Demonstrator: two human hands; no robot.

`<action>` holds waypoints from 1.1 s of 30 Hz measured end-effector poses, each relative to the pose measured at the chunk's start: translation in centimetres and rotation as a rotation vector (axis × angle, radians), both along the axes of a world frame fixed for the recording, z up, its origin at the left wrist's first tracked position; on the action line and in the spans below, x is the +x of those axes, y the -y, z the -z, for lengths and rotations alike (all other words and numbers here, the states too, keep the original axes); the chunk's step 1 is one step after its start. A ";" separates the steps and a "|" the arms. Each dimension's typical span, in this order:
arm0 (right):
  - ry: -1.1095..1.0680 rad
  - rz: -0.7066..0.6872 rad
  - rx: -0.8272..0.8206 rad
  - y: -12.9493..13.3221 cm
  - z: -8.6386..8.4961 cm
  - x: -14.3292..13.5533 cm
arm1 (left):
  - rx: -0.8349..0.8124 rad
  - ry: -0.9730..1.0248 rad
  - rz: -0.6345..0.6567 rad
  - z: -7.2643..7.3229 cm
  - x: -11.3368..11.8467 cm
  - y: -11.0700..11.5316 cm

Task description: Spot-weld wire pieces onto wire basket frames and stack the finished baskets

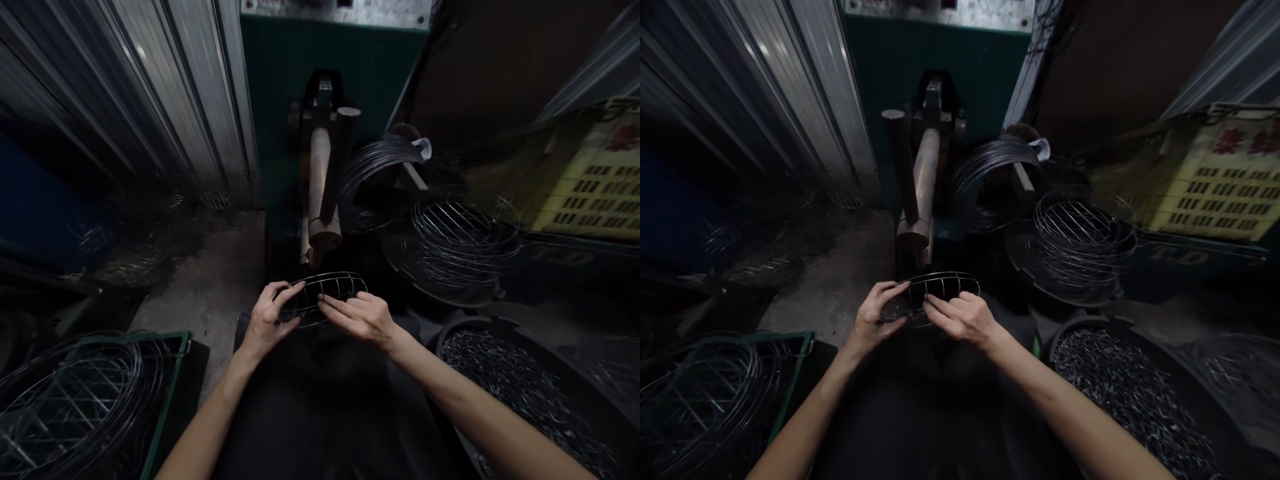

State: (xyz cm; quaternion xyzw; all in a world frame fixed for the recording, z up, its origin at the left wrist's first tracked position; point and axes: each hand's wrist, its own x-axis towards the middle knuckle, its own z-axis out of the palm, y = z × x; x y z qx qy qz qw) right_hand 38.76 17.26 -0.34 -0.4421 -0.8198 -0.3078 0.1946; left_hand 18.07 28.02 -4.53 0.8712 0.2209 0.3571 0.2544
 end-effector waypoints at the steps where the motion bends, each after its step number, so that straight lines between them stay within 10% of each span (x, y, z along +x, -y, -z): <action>1: 0.009 -0.001 0.006 -0.2 0.0 0.0 | 0.004 -0.007 -0.008 0.0 0.0 -0.1; 24: -0.007 0.100 -0.039 -2.6 1.1 -0.2 | 0.095 -0.025 -0.009 0.3 0.5 -3.2; 29: -0.288 0.307 -0.090 4.5 1.2 1.2 | -0.062 0.081 -0.104 3.2 -0.6 -3.5; 33: -0.774 1.098 -0.228 15.9 5.8 6.3 | -0.114 0.132 -0.139 5.3 -1.0 -3.3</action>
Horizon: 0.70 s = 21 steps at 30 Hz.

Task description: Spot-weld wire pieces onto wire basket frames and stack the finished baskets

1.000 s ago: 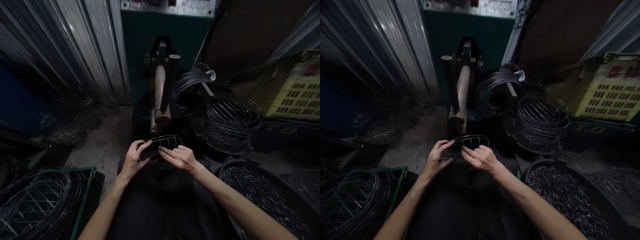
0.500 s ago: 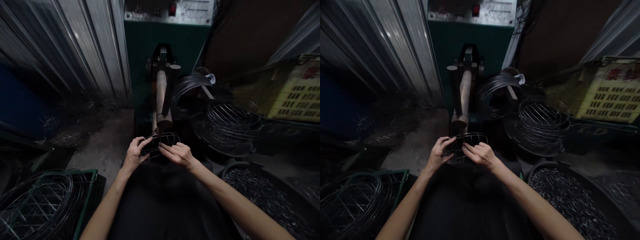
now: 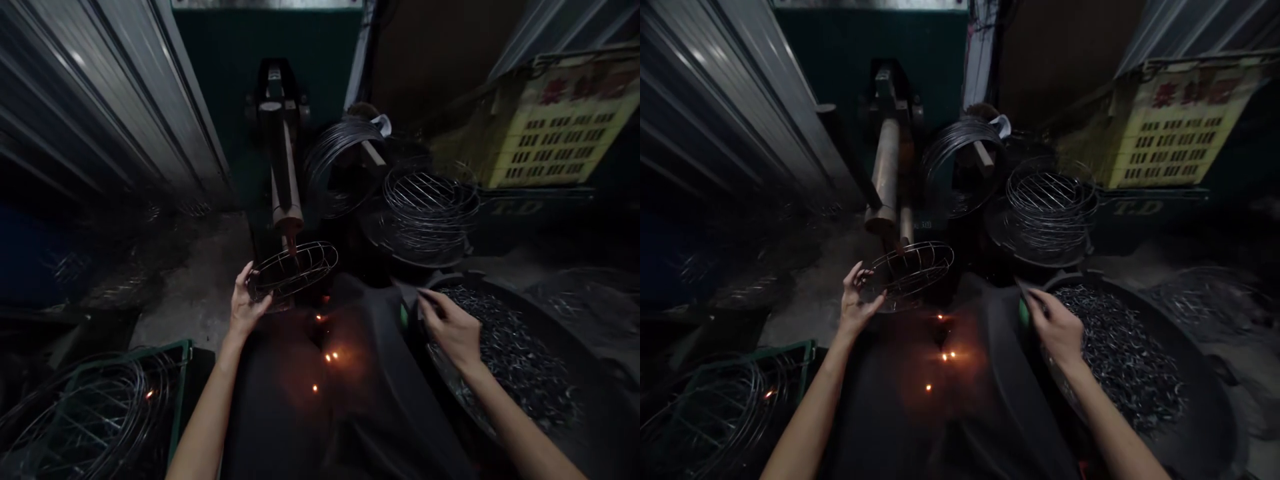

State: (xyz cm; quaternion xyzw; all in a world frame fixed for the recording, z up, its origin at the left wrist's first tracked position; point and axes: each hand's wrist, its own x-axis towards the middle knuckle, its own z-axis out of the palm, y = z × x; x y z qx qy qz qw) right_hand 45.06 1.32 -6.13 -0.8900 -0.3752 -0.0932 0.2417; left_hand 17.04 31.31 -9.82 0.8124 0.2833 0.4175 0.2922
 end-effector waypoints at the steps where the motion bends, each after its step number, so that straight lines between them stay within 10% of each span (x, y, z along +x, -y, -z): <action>1: -0.108 0.153 -0.142 2.6 1.7 1.4 | 0.002 0.016 0.002 0.2 0.0 0.3; 4: -0.472 0.256 -0.513 7.9 6.6 3.9 | -0.005 0.058 0.034 0.3 -0.1 1.7; 9: -0.693 0.132 -0.531 10.2 10.3 2.3 | -0.095 -0.019 0.106 -1.0 -1.0 4.3; 16: -0.551 0.309 -0.546 12.4 8.7 2.3 | -0.095 -0.339 0.289 -2.7 -0.8 6.7; 21: -0.378 0.207 -0.184 9.9 2.9 0.8 | -0.036 -0.310 0.245 -1.4 0.3 7.6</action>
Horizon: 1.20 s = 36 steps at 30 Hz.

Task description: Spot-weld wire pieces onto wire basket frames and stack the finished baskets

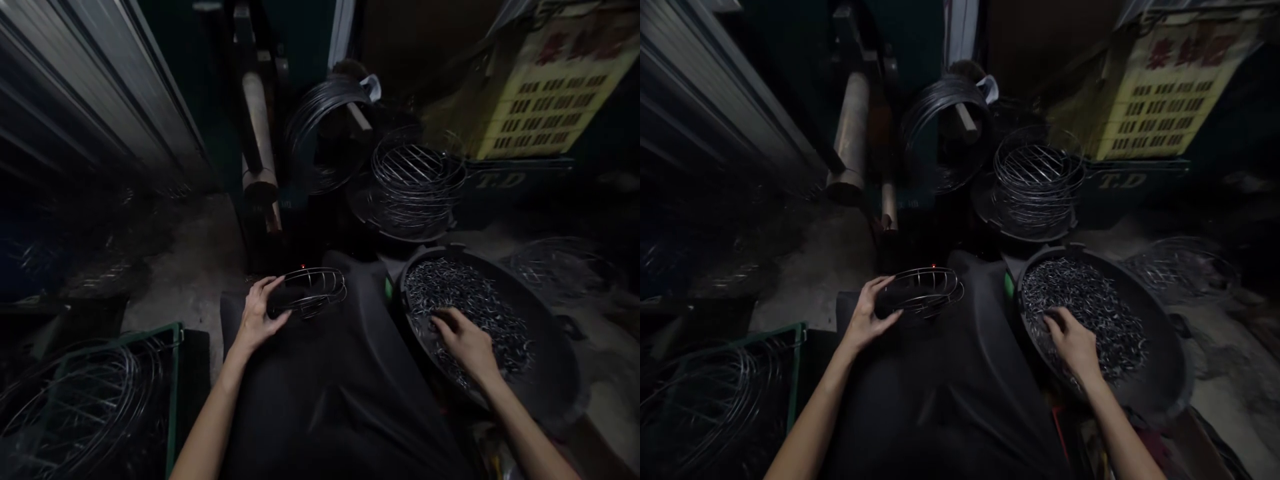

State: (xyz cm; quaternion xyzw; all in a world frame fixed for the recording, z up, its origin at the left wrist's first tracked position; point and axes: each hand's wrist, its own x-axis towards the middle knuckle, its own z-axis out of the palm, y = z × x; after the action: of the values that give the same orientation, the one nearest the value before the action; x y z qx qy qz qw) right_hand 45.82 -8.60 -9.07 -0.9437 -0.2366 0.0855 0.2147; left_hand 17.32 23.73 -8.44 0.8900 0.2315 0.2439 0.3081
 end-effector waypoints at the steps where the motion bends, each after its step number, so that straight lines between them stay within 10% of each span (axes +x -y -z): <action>1: -0.016 -0.054 0.119 -1.7 -1.7 -0.9 | 0.015 0.036 -0.019 0.3 0.2 0.1; 7: -0.391 -0.636 0.392 -14.5 -9.2 -7.9 | 0.097 0.213 -0.082 0.3 1.5 -0.1; 12: 0.164 -0.986 0.277 -21.0 -8.9 -10.2 | 0.164 0.179 -0.072 -2.6 1.5 -0.8; 21: 1.044 -1.200 0.434 -24.3 -8.5 -9.5 | 0.164 0.205 -0.080 -4.6 0.8 -3.2; 36: 1.071 -1.274 0.538 -26.5 -8.1 -7.6 | 0.200 0.222 -0.087 -4.5 1.4 -5.2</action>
State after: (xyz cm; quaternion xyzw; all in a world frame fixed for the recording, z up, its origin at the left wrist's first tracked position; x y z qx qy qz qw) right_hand 38.24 17.87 -0.97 -0.4624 -0.8002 -0.3246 0.2015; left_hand 18.72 28.94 -3.92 0.8730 0.2088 0.3754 0.2309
